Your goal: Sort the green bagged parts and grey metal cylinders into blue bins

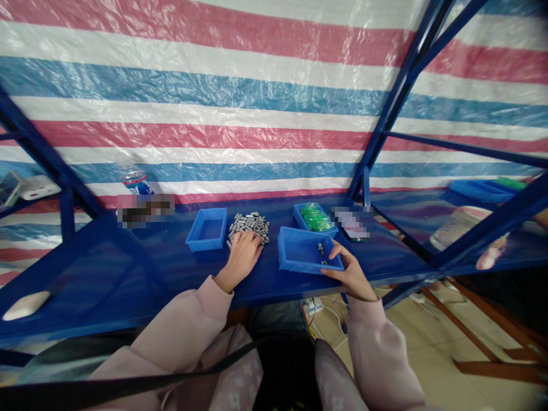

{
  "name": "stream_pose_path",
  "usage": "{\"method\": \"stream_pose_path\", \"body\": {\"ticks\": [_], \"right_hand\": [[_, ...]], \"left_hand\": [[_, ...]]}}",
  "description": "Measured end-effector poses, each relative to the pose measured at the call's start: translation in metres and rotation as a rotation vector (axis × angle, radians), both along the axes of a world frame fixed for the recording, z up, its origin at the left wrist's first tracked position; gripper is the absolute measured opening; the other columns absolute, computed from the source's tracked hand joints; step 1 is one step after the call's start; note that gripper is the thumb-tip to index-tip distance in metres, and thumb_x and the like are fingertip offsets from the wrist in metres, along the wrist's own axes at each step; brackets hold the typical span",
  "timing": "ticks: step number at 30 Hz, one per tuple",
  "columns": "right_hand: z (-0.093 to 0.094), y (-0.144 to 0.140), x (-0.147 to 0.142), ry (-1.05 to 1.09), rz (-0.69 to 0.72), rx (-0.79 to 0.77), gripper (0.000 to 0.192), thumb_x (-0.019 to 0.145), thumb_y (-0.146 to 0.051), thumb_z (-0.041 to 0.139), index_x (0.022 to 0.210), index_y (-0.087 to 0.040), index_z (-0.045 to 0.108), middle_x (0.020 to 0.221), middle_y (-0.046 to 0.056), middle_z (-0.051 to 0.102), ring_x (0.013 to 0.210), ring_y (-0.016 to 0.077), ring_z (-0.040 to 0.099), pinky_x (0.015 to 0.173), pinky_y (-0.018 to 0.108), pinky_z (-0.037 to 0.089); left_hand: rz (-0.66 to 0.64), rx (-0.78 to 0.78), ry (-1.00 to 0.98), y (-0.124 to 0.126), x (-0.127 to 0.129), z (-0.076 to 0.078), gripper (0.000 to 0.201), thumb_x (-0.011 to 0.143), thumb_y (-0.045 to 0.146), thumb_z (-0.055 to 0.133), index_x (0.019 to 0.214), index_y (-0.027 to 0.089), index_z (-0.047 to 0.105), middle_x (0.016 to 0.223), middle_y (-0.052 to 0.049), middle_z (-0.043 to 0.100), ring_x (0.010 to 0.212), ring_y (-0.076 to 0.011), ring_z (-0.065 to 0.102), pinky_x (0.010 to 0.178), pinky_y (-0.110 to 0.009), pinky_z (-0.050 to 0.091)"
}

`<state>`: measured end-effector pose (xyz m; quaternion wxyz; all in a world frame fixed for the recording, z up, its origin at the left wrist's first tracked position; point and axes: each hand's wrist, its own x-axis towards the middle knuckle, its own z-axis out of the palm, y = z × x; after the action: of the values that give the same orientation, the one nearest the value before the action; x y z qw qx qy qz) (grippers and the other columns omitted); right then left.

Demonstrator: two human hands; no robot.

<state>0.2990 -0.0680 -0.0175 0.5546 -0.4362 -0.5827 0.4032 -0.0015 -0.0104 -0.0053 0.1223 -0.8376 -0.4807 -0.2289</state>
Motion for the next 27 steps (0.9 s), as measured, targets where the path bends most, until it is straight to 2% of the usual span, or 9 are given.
{"method": "stream_pose_path", "body": {"ticks": [4, 7, 16, 23, 27], "right_hand": [[0.003, 0.000, -0.002, -0.120, 0.030, -0.002, 0.047, 0.052, -0.038, 0.091, 0.075, -0.023, 0.053, 0.141, 0.008, 0.048, 0.136, 0.0327, 0.039, 0.112, 0.046, 0.027], [0.006, 0.000, -0.004, -0.169, 0.047, -0.021, 0.046, 0.052, -0.042, 0.090, 0.074, -0.023, 0.055, 0.143, 0.010, 0.047, 0.139, 0.0331, 0.035, 0.114, 0.048, 0.025], [0.008, 0.000, -0.004, -0.227, 0.084, -0.022, 0.043, 0.054, -0.041, 0.089, 0.077, -0.023, 0.057, 0.142, 0.011, 0.048, 0.136, 0.0335, 0.039, 0.113, 0.049, 0.026], [0.011, 0.000, -0.005, -0.235, 0.095, -0.025, 0.042, 0.056, -0.041, 0.088, 0.079, -0.023, 0.058, 0.141, 0.010, 0.048, 0.135, 0.0334, 0.041, 0.112, 0.049, 0.028], [0.009, 0.001, -0.005, -0.257, 0.094, -0.007, 0.042, 0.056, -0.042, 0.088, 0.082, -0.024, 0.059, 0.138, 0.010, 0.051, 0.136, 0.0333, 0.040, 0.113, 0.049, 0.028]], "left_hand": [[-0.014, 0.005, 0.007, 0.001, 0.000, -0.002, 0.014, 0.092, 0.021, 0.054, 0.089, 0.018, 0.068, 0.100, -0.008, 0.065, 0.098, -0.0260, 0.057, 0.090, -0.044, 0.038], [-0.037, -0.005, -0.015, 0.002, -0.001, -0.003, 0.015, 0.091, 0.019, 0.054, 0.089, 0.018, 0.069, 0.102, -0.008, 0.066, 0.099, -0.0261, 0.058, 0.091, -0.045, 0.037], [-0.122, -0.022, -0.113, 0.002, -0.001, -0.001, 0.021, 0.092, 0.017, 0.052, 0.083, 0.022, 0.071, 0.099, -0.005, 0.069, 0.096, -0.0234, 0.059, 0.095, -0.047, 0.037], [-0.121, 0.047, -0.212, -0.004, -0.001, 0.009, 0.022, 0.094, 0.021, 0.052, 0.093, 0.026, 0.073, 0.102, -0.003, 0.071, 0.098, -0.0208, 0.061, 0.097, -0.045, 0.036], [-0.230, 0.083, -0.320, -0.007, 0.000, 0.014, 0.020, 0.095, 0.028, 0.054, 0.096, 0.029, 0.074, 0.103, -0.002, 0.071, 0.099, -0.0196, 0.062, 0.096, -0.043, 0.038]]}}
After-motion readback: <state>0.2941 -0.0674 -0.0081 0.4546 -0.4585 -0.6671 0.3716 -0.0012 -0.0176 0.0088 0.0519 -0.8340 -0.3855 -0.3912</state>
